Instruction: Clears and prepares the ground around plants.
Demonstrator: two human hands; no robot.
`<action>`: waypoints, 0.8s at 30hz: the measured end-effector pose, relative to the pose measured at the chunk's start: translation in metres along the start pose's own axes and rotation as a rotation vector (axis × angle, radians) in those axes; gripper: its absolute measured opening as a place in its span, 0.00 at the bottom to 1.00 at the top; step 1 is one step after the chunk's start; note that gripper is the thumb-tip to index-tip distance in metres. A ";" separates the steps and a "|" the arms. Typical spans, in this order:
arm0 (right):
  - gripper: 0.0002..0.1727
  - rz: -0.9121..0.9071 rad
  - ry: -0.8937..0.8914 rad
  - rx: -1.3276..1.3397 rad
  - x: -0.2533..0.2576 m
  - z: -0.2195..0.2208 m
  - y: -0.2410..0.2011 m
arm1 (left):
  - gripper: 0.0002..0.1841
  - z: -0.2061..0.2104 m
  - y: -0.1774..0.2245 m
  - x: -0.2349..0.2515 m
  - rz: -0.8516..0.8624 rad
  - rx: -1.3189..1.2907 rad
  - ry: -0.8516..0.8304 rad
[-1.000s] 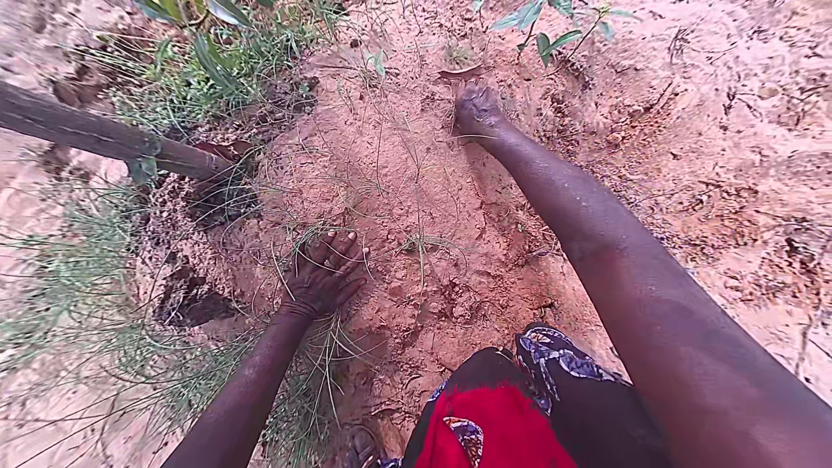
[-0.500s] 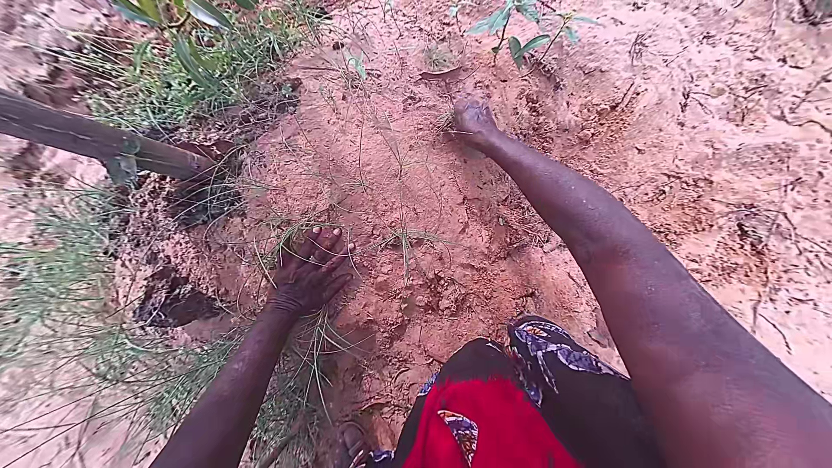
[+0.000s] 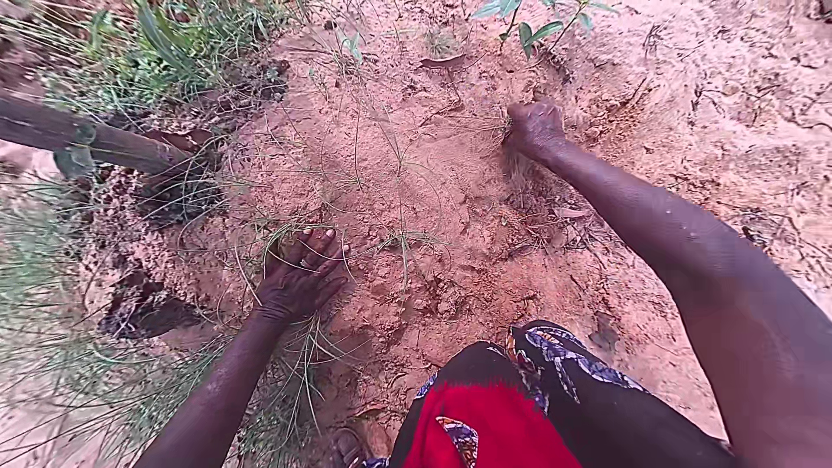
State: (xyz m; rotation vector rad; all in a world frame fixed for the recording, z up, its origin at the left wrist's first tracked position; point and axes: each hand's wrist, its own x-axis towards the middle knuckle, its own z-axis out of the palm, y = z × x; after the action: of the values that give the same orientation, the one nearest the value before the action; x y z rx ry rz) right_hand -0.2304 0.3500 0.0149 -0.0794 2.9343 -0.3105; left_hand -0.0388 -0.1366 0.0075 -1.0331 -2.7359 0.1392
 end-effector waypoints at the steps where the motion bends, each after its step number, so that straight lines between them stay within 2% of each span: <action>1: 0.18 0.046 0.048 0.001 0.013 -0.006 0.012 | 0.31 -0.001 0.000 0.000 -0.002 0.002 -0.001; 5: 0.21 -0.006 0.234 -0.063 0.055 -0.022 0.036 | 0.30 -0.001 0.000 0.002 0.011 0.000 0.025; 8: 0.24 0.003 0.195 -0.234 0.085 -0.028 0.047 | 0.31 -0.002 -0.001 0.003 0.018 0.012 0.033; 12: 0.23 0.223 0.026 -0.419 0.097 -0.027 0.040 | 0.31 -0.005 0.000 0.003 0.016 0.042 0.018; 15: 0.28 0.281 0.026 -0.261 0.085 -0.027 0.033 | 0.31 -0.005 0.001 0.005 0.011 0.039 0.009; 18: 0.37 0.380 -0.002 -0.111 0.072 -0.032 0.025 | 0.31 -0.004 0.001 0.002 -0.004 0.024 -0.010; 24: 0.24 0.371 0.012 0.016 0.027 -0.056 0.007 | 0.32 -0.001 0.000 0.001 -0.007 0.009 -0.008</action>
State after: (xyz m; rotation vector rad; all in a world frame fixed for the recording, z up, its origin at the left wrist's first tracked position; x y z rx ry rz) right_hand -0.2676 0.3658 0.0626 0.4639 2.8777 -0.2749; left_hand -0.0392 -0.1358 0.0090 -1.0227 -2.7431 0.1552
